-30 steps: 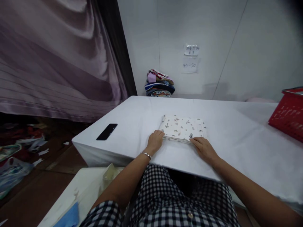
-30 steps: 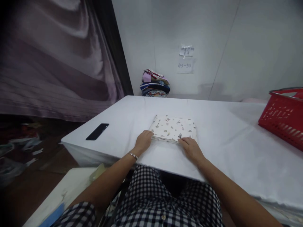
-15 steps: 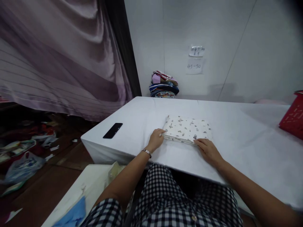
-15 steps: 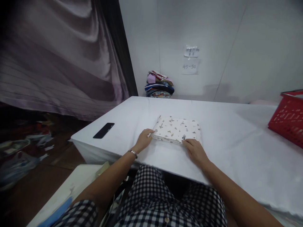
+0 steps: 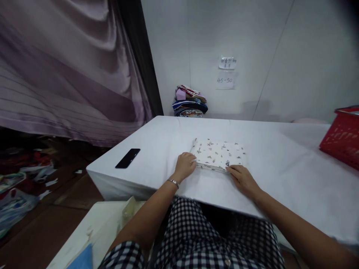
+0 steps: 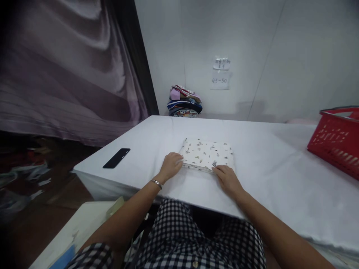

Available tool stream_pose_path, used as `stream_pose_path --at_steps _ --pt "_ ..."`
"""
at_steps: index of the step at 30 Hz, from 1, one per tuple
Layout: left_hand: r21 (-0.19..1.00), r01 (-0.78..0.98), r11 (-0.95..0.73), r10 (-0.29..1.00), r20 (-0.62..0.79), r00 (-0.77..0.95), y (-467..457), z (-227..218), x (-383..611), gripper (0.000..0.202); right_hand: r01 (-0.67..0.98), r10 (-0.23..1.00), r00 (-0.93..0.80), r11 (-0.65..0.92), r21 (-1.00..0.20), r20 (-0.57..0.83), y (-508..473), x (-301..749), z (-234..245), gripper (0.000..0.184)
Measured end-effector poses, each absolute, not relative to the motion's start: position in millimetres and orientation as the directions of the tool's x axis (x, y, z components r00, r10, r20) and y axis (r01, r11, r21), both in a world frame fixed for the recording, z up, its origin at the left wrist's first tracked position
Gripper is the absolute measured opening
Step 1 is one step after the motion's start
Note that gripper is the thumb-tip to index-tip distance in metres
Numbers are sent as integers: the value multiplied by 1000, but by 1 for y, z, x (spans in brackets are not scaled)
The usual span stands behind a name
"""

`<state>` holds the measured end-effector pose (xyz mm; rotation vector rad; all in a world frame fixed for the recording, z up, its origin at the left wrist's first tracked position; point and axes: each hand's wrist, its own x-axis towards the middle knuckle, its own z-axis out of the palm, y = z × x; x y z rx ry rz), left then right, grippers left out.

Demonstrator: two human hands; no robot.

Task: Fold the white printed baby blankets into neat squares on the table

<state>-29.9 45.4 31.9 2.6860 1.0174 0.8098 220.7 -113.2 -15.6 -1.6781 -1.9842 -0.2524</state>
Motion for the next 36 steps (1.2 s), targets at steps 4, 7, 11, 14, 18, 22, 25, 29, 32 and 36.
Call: stream_pose_path --at_steps 4,7,11,14,18,22,25,29,32,36 --pt "170 466 -869 491 425 760 32 24 -8 37 959 858 -125 233 -161 499 -116 222 -15 39" --pt "95 436 -895 442 328 835 30 7 -6 44 952 843 -146 261 -157 518 -127 226 -16 43" --pt "66 423 -904 420 323 848 34 -3 -11 47 947 834 -106 251 -200 542 -137 233 -16 41" --pt "62 419 -906 416 316 853 35 1 -12 50 941 840 0 183 -284 543 -132 240 -13 34" --pt "66 467 -882 461 325 826 38 7 -13 48 924 817 270 -71 -376 509 -119 247 -11 40" --pt "112 542 -833 547 318 775 39 6 -15 42 976 888 128 -34 -215 442 -120 250 -16 42" --pt "142 540 -829 557 282 781 29 5 -16 40 997 922 18 10 -72 388 -131 265 -17 41" --pt "177 504 -845 534 251 807 5 17 -17 38 1000 952 8 0 -28 306 -141 290 -11 42" --pt "214 529 -821 569 252 782 -3 35 -13 29 998 962 19 -2 -63 272 -133 287 2 46" --pt "199 551 -810 583 369 724 11 46 9 32 994 934 11 30 -109 356 -100 252 19 54"
